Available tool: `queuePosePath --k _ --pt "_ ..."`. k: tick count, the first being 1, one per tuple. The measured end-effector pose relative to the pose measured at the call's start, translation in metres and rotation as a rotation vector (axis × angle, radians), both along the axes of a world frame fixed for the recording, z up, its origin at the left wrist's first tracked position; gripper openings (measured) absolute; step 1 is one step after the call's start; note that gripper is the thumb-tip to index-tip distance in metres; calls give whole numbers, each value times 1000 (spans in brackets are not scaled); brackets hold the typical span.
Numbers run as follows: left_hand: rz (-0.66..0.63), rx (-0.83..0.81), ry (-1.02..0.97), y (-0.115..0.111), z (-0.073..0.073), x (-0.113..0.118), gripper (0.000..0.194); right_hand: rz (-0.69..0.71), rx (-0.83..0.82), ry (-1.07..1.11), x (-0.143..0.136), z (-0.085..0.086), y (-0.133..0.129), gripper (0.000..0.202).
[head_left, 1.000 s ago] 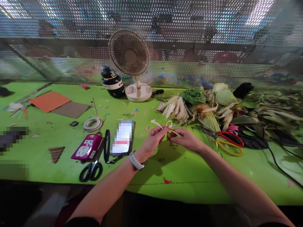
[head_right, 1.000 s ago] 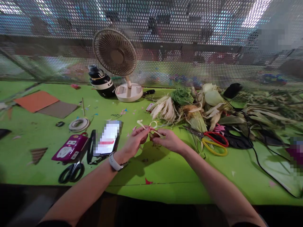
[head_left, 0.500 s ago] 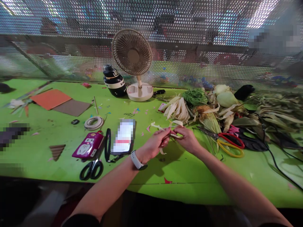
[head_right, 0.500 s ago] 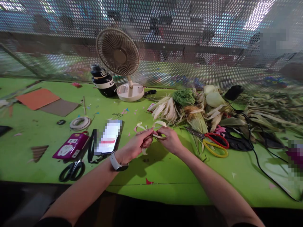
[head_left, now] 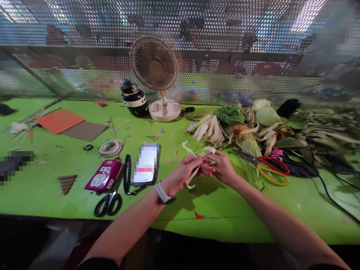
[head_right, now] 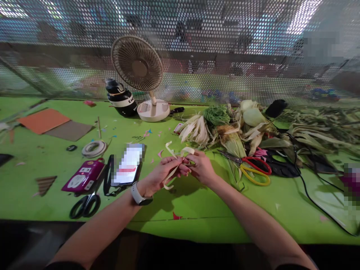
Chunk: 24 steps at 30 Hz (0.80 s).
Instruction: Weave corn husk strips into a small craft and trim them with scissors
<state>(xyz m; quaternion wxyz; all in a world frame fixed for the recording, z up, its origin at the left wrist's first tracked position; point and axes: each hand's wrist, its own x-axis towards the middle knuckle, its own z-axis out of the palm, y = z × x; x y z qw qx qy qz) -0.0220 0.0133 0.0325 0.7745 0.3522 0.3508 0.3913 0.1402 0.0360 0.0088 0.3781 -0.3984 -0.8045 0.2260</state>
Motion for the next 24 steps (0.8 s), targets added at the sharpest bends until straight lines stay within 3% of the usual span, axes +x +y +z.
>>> queuePosePath --k 3,5,8,14,19,24 --pt "24 20 -4 3 -4 1 25 -6 24 -36 -1 -2 1 18" --pt "65 10 -9 6 -8 1 27 17 46 -63 -1 -3 2 9" --pt "104 11 -19 10 -12 -2 29 35 63 -93 2 1 3 33" --pt "146 106 82 12 -13 -9 33 229 -180 52 12 16 2 46" --pt "104 162 212 9 -8 -5 34 65 -477 242 4 11 -1 40" --pt "28 261 250 7 -8 -2 39 39 -475 392 -8 7 -6 37"
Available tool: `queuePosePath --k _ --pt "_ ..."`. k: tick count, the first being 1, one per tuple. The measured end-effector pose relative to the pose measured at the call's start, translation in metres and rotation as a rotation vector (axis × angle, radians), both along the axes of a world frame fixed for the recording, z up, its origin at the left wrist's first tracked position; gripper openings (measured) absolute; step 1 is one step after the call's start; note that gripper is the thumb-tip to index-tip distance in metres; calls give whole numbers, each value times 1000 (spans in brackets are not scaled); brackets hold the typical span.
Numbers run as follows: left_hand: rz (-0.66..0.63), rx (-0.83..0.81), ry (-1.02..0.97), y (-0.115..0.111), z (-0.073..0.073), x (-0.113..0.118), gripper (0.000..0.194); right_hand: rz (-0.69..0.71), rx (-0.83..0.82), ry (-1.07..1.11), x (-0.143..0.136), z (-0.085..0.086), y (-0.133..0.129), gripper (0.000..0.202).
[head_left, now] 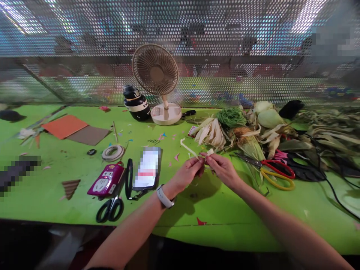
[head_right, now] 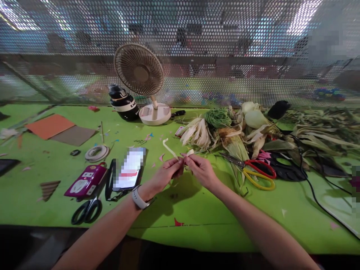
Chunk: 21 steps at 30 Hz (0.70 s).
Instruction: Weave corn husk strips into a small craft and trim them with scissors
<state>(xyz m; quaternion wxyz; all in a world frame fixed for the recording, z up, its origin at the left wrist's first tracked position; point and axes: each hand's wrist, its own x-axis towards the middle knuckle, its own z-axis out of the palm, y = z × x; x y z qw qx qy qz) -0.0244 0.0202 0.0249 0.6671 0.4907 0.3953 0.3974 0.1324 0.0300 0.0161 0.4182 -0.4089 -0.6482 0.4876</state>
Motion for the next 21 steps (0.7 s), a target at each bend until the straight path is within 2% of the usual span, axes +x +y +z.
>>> queuePosePath --k 5,10,15,18,21 --pt "-54 12 -10 -1 -3 1 37 -106 1 125 -5 -2 -4 26" --pt "-61 12 -2 -1 -5 0 37 -181 24 135 -7 -5 -4 24" --pt "-88 54 50 -5 -1 2 37 -111 -65 96 1 3 0 28" --pt "-119 89 82 -8 1 4 34 -55 16 11 5 4 3 30" --pt "-150 140 166 -9 1 4 37 -24 75 18 3 3 2 21"
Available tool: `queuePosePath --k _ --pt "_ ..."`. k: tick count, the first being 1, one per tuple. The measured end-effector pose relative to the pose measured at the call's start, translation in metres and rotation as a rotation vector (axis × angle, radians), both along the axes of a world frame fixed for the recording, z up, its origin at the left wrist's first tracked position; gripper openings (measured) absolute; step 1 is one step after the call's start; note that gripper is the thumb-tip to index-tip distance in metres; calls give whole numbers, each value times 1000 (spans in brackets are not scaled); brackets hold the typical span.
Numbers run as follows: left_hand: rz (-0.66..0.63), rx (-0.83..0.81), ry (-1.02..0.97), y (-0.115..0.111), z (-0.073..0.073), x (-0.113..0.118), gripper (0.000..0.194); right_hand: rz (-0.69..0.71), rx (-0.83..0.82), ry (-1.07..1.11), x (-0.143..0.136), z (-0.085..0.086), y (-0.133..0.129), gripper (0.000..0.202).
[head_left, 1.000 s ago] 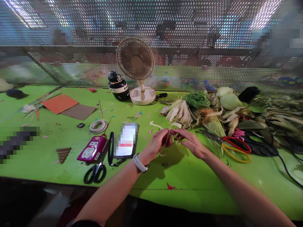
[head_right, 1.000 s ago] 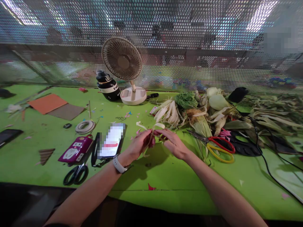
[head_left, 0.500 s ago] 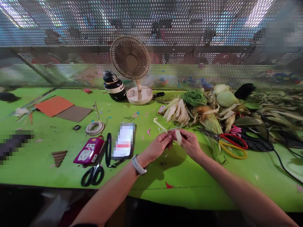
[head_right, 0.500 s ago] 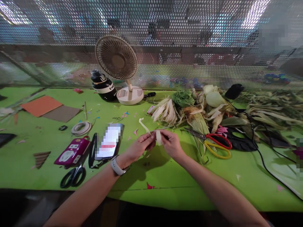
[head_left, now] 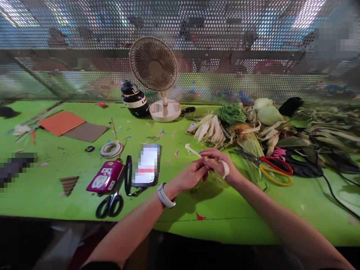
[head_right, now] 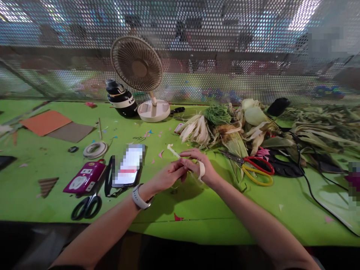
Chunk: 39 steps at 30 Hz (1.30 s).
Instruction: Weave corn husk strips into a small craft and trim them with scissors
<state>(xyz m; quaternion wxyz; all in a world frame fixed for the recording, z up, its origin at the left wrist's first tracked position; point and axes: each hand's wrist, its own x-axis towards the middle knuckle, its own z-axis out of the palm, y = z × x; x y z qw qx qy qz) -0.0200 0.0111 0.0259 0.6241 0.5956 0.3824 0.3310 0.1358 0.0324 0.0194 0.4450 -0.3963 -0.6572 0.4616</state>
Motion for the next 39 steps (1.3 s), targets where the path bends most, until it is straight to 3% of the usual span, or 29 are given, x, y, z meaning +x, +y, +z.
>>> queuePosePath --k 6,13,18,22,25,28,30,34,39 --pt "11 54 102 0 -2 -1 44 138 -281 217 -10 4 -10 27" --pt "-19 -5 -30 -1 -6 1 34 -70 -271 367 -9 -7 -8 21" --pt "-1 -97 -114 -2 -7 4 33 -74 -291 329 -7 -7 -7 25" --pt "96 -247 -301 0 -6 5 31 -92 -160 179 4 1 4 44" --pt "213 -326 -423 5 -5 4 27 -281 32 101 15 9 12 53" --pt "327 -372 -510 8 -5 3 22 -440 161 1 19 17 9 39" --pt "379 -395 -577 9 -4 3 20 -338 152 -89 15 21 0 14" --pt "414 -480 -675 5 -2 6 17 87 -8 -263 -5 16 -20 26" --pt "416 -544 -701 2 -3 9 17 135 -135 -130 -22 -3 -25 33"
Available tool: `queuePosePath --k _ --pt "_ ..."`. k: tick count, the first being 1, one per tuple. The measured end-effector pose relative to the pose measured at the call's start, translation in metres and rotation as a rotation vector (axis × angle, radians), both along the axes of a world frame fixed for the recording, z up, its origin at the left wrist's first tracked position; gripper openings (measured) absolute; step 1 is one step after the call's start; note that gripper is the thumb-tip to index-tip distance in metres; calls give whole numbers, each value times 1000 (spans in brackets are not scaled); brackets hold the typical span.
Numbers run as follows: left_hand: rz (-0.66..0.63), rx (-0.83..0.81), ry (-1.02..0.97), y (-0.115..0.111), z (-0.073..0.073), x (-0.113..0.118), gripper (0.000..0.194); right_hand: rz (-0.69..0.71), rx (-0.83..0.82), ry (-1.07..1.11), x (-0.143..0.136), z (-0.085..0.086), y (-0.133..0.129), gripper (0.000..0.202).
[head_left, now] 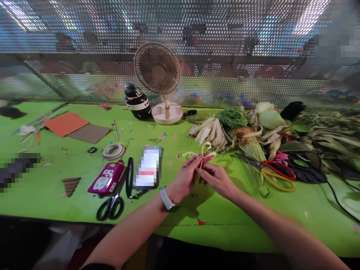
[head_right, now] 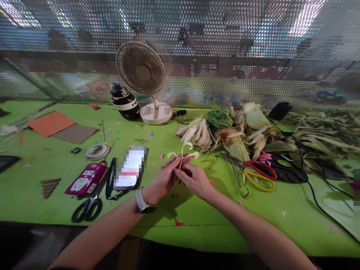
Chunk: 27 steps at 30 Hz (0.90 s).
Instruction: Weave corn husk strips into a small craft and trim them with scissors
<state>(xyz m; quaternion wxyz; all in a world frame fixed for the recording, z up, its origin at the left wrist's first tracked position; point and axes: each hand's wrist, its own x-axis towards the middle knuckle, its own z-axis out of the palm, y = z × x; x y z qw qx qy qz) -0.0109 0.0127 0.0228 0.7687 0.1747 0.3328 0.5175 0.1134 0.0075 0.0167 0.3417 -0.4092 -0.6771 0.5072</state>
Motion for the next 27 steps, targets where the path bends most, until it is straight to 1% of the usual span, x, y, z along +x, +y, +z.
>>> queuePosePath --k 3,6,9,12,17,19,21,23,25,27 --pt "34 -9 -21 1 -1 1 15 -6 -97 135 -3 -6 1 32" --pt "43 20 -46 2 -4 2 16 6 -177 205 -3 -5 2 34" --pt "54 57 -67 2 -7 1 15 37 -177 199 -1 -2 2 34" --pt "69 58 -92 3 -8 1 11 76 -169 171 3 0 4 33" --pt "101 35 -94 4 -8 0 13 77 -170 136 5 -4 8 28" --pt "106 52 -70 5 -10 0 14 54 -113 88 7 -3 7 24" --pt "107 101 -22 6 -10 -1 15 -19 20 35 10 1 6 18" --pt "106 157 54 6 -9 -1 19 -156 201 -5 15 8 6 13" --pt "84 193 143 5 -7 -2 23 -290 373 -51 20 15 8 12" --pt "44 203 229 4 -5 -2 25 -385 497 -109 24 19 12 12"
